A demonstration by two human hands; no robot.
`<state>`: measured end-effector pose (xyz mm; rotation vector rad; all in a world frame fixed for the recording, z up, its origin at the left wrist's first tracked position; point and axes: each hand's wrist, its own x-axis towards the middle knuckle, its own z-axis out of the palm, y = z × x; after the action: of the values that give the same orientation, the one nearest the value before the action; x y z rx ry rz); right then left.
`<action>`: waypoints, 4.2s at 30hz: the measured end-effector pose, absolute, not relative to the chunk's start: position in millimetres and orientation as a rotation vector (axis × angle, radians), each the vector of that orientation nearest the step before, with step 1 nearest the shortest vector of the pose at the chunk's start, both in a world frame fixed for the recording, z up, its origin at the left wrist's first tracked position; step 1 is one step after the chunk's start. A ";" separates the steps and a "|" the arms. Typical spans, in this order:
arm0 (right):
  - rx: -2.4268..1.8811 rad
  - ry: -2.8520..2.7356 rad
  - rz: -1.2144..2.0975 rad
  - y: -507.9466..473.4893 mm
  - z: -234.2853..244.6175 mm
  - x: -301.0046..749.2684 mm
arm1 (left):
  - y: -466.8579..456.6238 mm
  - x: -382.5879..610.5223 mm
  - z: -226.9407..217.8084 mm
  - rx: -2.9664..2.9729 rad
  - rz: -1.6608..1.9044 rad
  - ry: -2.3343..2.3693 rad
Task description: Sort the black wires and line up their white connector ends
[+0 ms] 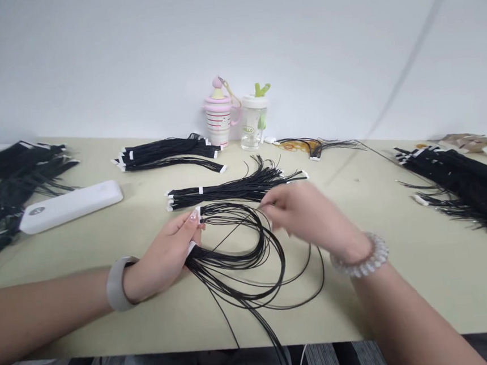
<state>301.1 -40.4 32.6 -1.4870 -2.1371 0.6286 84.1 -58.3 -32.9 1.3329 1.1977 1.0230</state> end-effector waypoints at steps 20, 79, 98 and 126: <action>-1.106 -2.193 0.328 -50.0 12.4 269.9 | -60.1 82.7 -31.3 1.462 0.958 1.175; -0.858 -2.359 -0.182 -50.4 -8.0 266.4 | -59.0 82.0 -34.5 1.454 0.940 1.063; -0.839 -2.404 -0.286 -48.8 -9.3 268.2 | -57.7 83.2 -37.5 1.399 0.960 1.063; -1.119 -2.524 0.132 -45.7 6.8 268.8 | -58.2 81.0 -41.8 1.507 0.904 1.014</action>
<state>268.8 -45.7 6.8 -1.1186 -2.5237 0.1324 81.0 -58.2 -41.8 1.5072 1.0136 0.9035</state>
